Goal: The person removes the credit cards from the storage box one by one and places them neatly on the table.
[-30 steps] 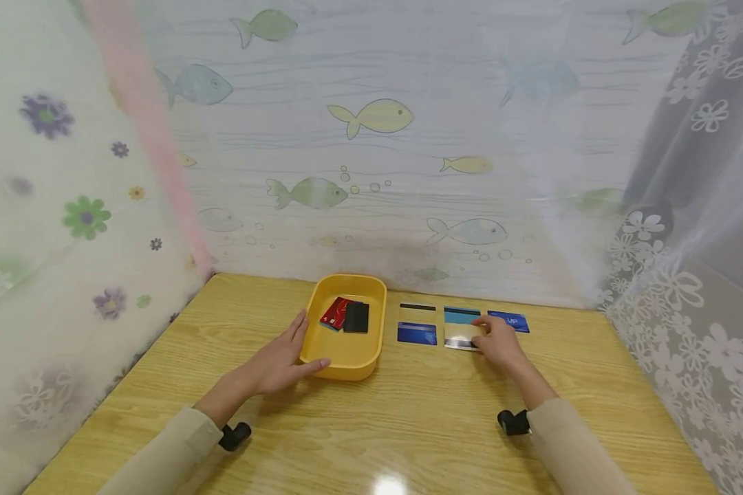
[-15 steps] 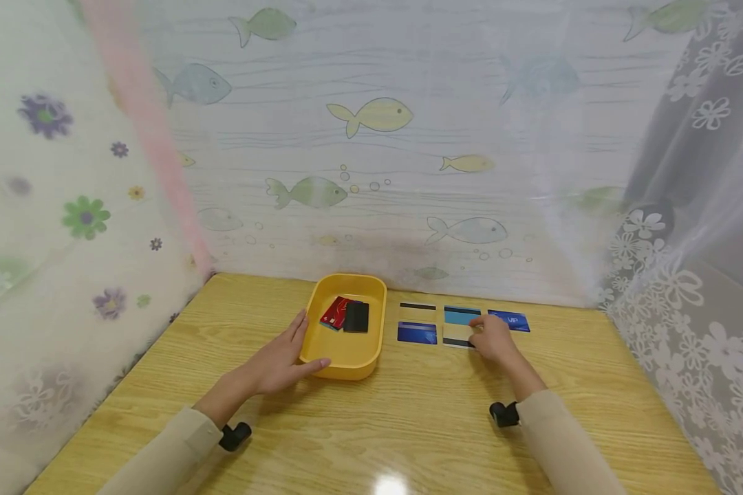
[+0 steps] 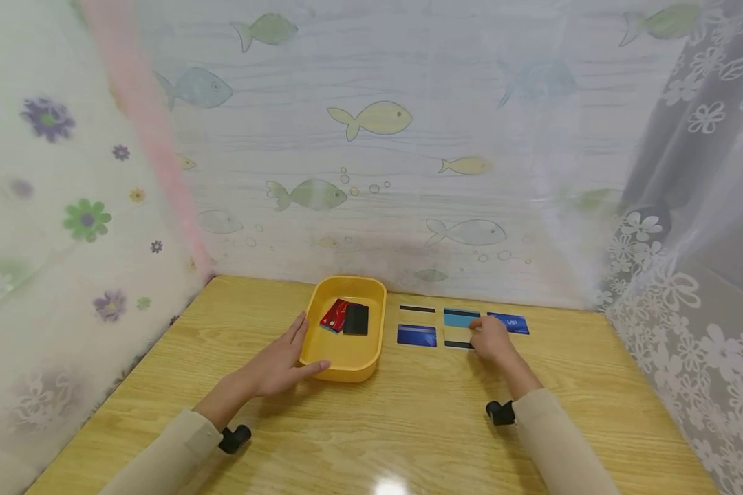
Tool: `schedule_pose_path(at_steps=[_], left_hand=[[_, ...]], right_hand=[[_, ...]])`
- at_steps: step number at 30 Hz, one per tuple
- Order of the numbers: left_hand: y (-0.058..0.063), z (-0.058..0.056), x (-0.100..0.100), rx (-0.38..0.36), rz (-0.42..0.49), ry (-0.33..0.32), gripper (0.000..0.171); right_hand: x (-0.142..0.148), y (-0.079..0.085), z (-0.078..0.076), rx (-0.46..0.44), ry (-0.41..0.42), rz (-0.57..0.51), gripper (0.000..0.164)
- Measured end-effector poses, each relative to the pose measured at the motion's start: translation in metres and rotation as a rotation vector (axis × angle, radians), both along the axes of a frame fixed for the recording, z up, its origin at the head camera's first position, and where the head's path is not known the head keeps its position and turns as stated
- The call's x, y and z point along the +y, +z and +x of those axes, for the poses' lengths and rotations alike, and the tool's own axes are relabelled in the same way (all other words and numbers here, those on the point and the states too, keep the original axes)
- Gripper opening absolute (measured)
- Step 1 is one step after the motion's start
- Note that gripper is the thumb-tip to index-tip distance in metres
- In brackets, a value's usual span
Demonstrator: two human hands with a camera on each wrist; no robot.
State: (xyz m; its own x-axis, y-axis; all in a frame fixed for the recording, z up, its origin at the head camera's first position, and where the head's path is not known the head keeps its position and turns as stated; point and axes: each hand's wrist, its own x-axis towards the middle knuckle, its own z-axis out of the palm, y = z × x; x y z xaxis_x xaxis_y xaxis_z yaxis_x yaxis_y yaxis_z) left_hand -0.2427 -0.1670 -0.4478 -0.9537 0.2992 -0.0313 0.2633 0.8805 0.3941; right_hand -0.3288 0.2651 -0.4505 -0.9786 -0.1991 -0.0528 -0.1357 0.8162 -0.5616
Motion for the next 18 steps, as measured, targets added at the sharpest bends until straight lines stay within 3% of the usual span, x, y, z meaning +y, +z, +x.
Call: schedule_pose_path(at_steps=[18], left_hand=[[0.001, 0.001, 0.001, 0.001, 0.007, 0.006, 0.117]], right_hand=[[0.001, -0.011, -0.005, 0.075, 0.020, 0.038, 0.036]])
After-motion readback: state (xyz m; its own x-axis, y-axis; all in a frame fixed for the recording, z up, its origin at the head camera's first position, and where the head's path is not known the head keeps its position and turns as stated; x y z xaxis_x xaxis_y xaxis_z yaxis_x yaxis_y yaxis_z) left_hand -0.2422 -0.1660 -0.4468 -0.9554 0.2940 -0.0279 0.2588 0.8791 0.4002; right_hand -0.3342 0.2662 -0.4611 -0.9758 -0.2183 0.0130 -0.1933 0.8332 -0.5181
